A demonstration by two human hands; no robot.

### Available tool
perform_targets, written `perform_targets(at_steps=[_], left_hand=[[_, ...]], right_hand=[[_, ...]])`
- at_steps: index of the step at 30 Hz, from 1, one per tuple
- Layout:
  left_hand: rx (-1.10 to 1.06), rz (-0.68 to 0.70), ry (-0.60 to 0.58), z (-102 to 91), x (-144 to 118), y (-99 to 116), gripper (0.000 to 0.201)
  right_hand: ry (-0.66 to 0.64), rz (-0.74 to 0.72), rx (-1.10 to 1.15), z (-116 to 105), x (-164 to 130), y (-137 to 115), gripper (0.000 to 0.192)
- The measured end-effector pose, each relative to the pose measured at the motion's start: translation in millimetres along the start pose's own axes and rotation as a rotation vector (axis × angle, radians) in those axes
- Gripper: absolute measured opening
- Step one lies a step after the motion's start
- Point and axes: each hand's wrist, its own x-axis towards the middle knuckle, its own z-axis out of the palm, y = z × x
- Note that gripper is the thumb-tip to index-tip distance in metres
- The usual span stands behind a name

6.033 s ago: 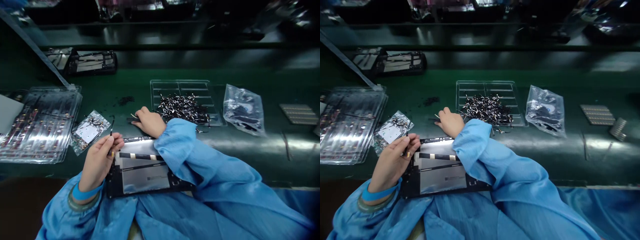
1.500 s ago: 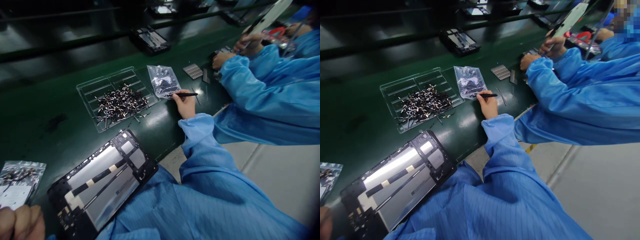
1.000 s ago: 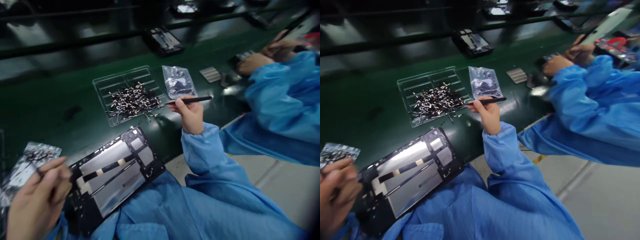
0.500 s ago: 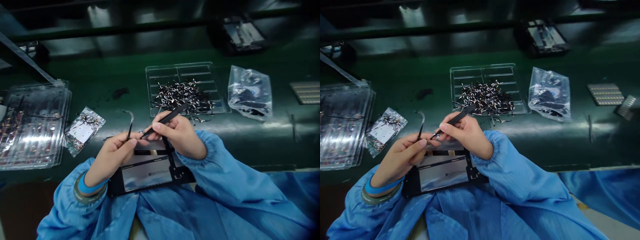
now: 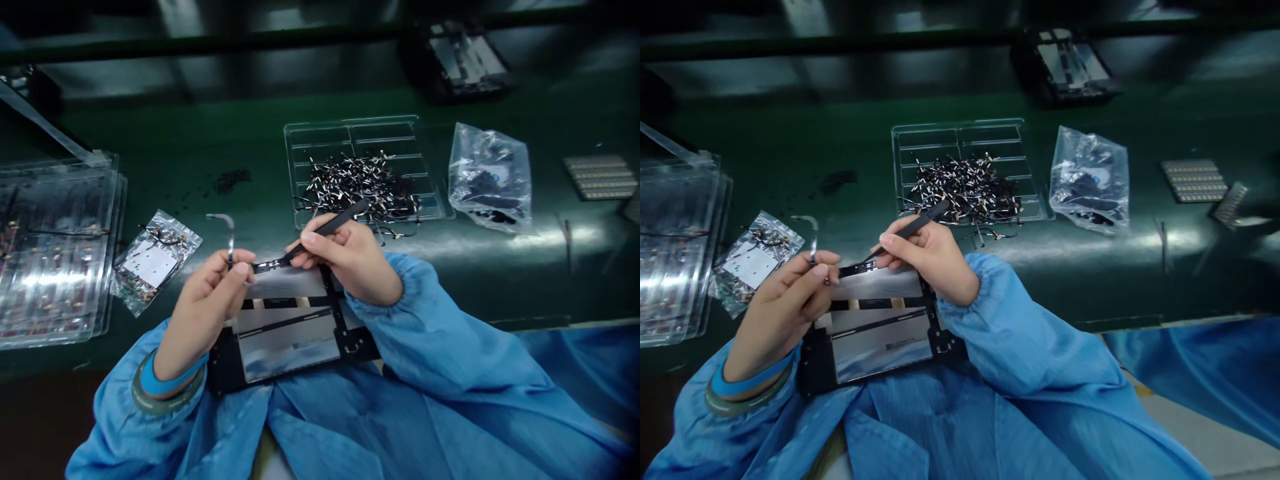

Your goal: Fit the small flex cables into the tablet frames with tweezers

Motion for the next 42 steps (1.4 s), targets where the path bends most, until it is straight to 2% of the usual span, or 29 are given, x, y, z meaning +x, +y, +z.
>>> perform_targets(at_steps=[3, 7, 16, 18, 21, 23, 28, 30, 32, 34, 35, 37, 38, 42], left_hand=[[-0.049, 0.014, 0.066, -8.0, -0.7, 0.2, 0.014], [-0.071, 0.018, 0.059, -15.7, -4.2, -0.3, 0.016], [-0.014, 0.036, 0.044, -16.0, -5.5, -6.8, 0.020], [0.009, 0.034, 0.034, -15.1, -6.5, -7.2, 0.021], [0.048, 0.020, -0.010, -13.5, -9.2, -6.9, 0.023], [0.067, 0.004, -0.051, -11.3, -11.0, -6.8, 0.025], [0.135, -0.011, -0.176, -2.5, -14.0, -9.4, 0.030], [0.307, 0.082, -0.159, -0.3, -14.6, -11.6, 0.030], [0.599, 0.342, 0.008, 0.1, -14.5, -14.2, 0.025], [0.857, 0.628, 0.253, -0.7, -14.0, -16.9, 0.016], [0.932, 0.719, 0.352, -1.3, -13.7, -18.1, 0.013], [0.975, 0.772, 0.443, -2.4, -13.4, -20.3, 0.008], [0.962, 0.768, 0.457, -2.9, -13.4, -21.2, 0.007], [0.874, 0.738, 0.431, -3.7, -14.4, -23.6, 0.009]], right_hand=[[0.052, -0.079, -0.204, -3.6, 2.3, 10.6, 0.028], [0.048, -0.158, -0.473, -5.9, 2.7, 22.0, 0.019], [0.040, -0.404, -0.883, -2.7, -1.9, 21.9, 0.011], [0.077, -0.360, -0.814, -3.1, -2.6, 21.0, 0.014], [0.111, -0.310, -0.563, -2.5, -1.9, 14.4, 0.020], [0.075, -0.290, -0.440, 2.5, 0.4, 6.5, 0.021], [-0.068, -0.181, -0.382, 32.1, 8.7, -5.6, 0.025], [-0.083, -0.169, -0.373, 41.9, 9.4, -3.4, 0.024], [-0.022, -0.264, -0.481, 46.8, 6.8, 0.6, 0.020], [0.044, -0.527, -0.706, 47.7, 1.8, 4.4, 0.016], [0.062, -0.681, -0.836, 47.5, -1.1, 5.9, 0.016], [0.044, -0.920, -1.068, 47.0, -6.2, 8.1, 0.020], [0.021, -0.992, -1.150, 46.9, -8.2, 8.8, 0.023], [-0.071, -1.084, -1.271, 47.3, -11.8, 11.4, 0.025]])
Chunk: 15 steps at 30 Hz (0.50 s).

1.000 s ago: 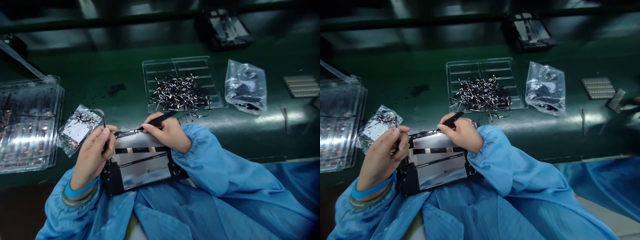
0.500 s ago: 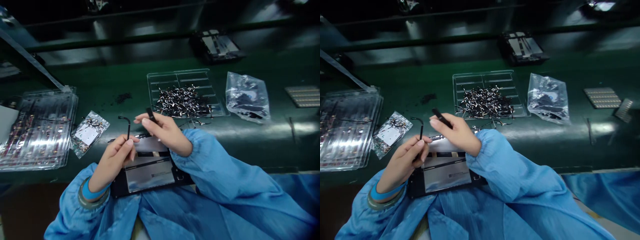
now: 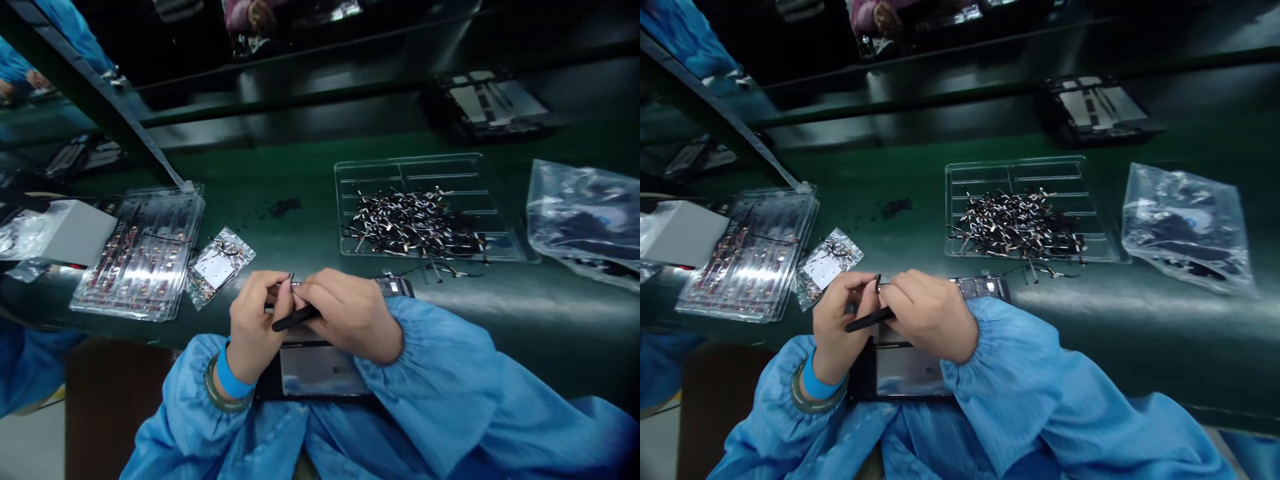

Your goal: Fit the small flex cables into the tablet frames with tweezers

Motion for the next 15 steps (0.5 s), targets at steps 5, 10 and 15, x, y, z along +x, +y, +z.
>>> perform_targets(at_steps=[5, 10, 15], left_hand=[[-0.107, -0.131, -0.088, -1.4, -0.1, 2.5, 0.010], [0.148, -0.068, 0.009, -30.3, 8.2, -24.8, 0.007], [0.884, 0.088, 0.000, -79.9, 14.8, -89.5, 0.011]], right_hand=[[-0.066, 0.051, 0.198, 0.9, -1.2, 0.7, 0.018], [0.070, 0.752, 0.792, -29.9, 2.5, 16.1, 0.013], [0.335, 1.130, 0.936, -70.7, -3.3, 41.7, 0.015]])
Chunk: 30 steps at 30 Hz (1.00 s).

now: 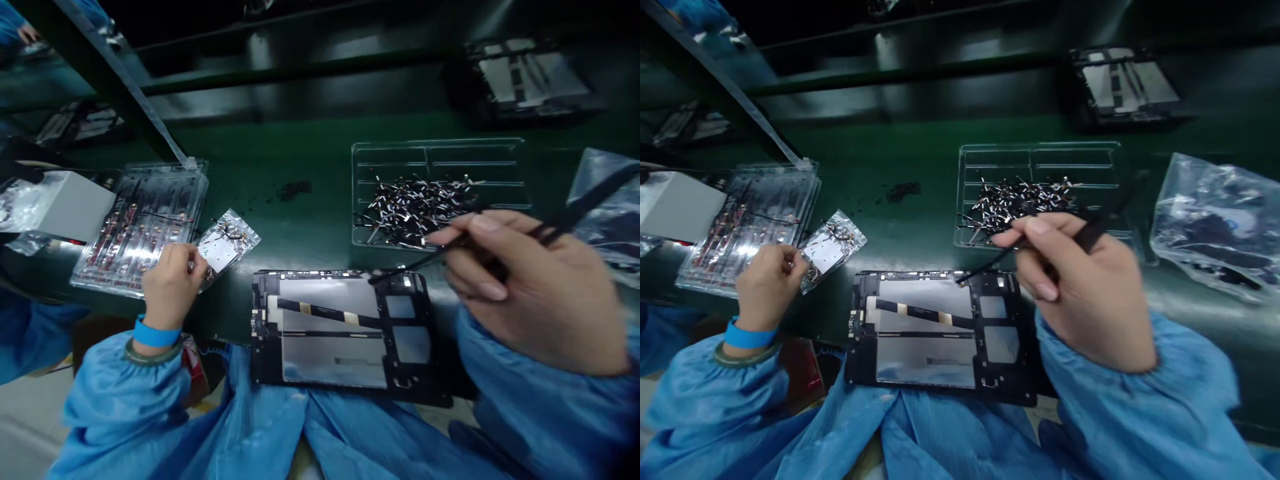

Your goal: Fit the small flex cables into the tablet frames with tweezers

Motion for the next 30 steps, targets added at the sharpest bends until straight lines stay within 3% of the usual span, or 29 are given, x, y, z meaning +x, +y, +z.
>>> perform_targets(at_steps=[3, 5, 7, 9, 12, 14, 17, 19, 25, 30], left_hand=[[0.218, 0.222, -0.198, -0.6, -6.2, -16.6, 0.019], [0.196, 0.328, -0.314, -9.6, -9.6, -11.8, 0.023], [0.157, 0.345, -0.377, -21.2, -10.6, -2.0, 0.027], [0.149, 0.292, -0.348, -28.9, -8.6, 9.3, 0.024], [0.033, 0.228, -0.174, -25.0, -0.8, 30.1, 0.018], [-0.187, 0.335, -0.144, -14.0, 5.5, 47.9, 0.018], [-0.496, 0.630, -0.272, 3.9, 12.4, 74.9, 0.022], [-0.590, 0.743, -0.334, 12.1, 14.5, 88.5, 0.018], [-0.642, 0.795, -0.280, 18.0, 16.7, 100.9, 0.011], [-0.585, 0.861, -0.238, 20.9, 18.5, 99.7, 0.019]], right_hand=[[0.088, -0.131, -0.139, -12.3, -3.1, 8.6, 0.013], [0.042, -0.382, -0.469, -14.1, -8.7, 21.7, 0.013], [-0.095, -0.658, -0.847, -12.6, -13.8, 36.4, 0.018], [-0.230, -0.863, -1.082, -9.2, -17.1, 49.4, 0.024], [-0.334, -1.044, -1.279, -3.0, -19.3, 62.2, 0.028], [-0.362, -1.097, -1.384, 1.1, -20.5, 66.0, 0.030], [-0.366, -1.129, -1.467, 5.8, -22.9, 67.4, 0.029], [-0.360, -1.135, -1.486, 7.9, -24.1, 67.5, 0.027], [-0.368, -1.111, -1.483, 9.2, -23.3, 69.0, 0.026], [-0.369, -1.095, -1.494, 9.7, -22.4, 69.9, 0.027]])
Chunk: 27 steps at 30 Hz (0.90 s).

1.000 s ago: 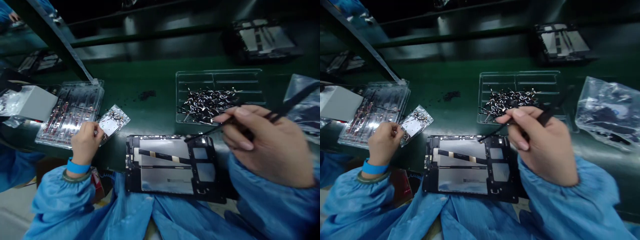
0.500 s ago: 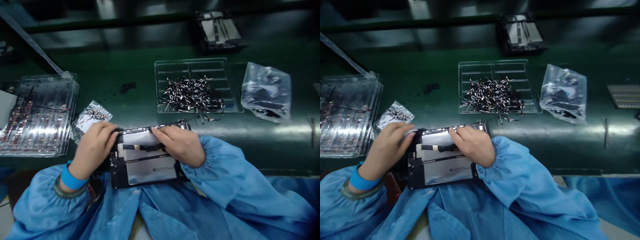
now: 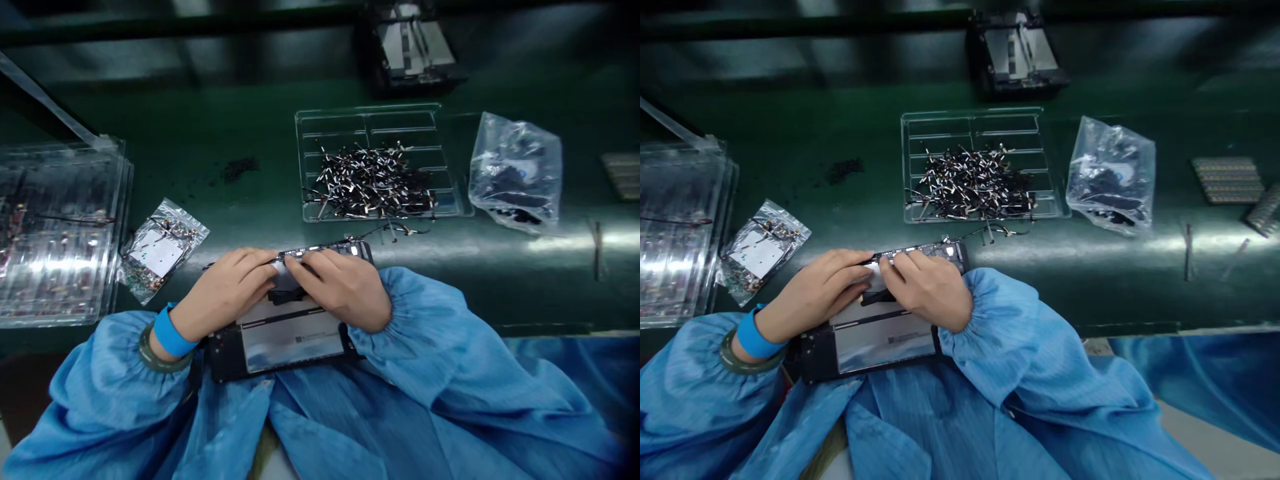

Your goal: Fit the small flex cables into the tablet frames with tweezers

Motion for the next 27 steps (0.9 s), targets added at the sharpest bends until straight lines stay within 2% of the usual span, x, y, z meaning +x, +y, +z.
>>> perform_targets(at_steps=[5, 8, 10, 16, 21, 27], left_hand=[[0.104, 0.072, -0.141, -3.2, 1.2, 2.5, 0.023], [0.214, 0.107, -0.188, -7.4, 2.7, 7.5, 0.025], [0.225, 0.101, -0.185, -7.8, 3.0, 8.3, 0.027], [-0.017, -0.011, -0.136, 0.7, -0.3, -2.8, 0.040], [0.073, 0.079, -0.133, -0.6, 2.5, -2.2, 0.038], [0.159, 0.100, -0.137, -5.8, 6.7, 4.1, 0.038]], right_hand=[[0.001, -0.004, -0.027, -2.0, 1.8, -0.9, 0.027], [-0.011, -0.013, -0.036, -6.6, 0.3, 0.5, 0.028], [-0.033, -0.015, -0.013, -11.3, -3.2, 3.0, 0.029], [-0.056, -0.001, 0.028, -21.2, -21.6, 14.1, 0.030], [-0.013, 0.003, -0.034, -18.7, -29.2, 17.2, 0.026], [0.052, 0.002, -0.080, -12.7, -29.1, 17.1, 0.022]])
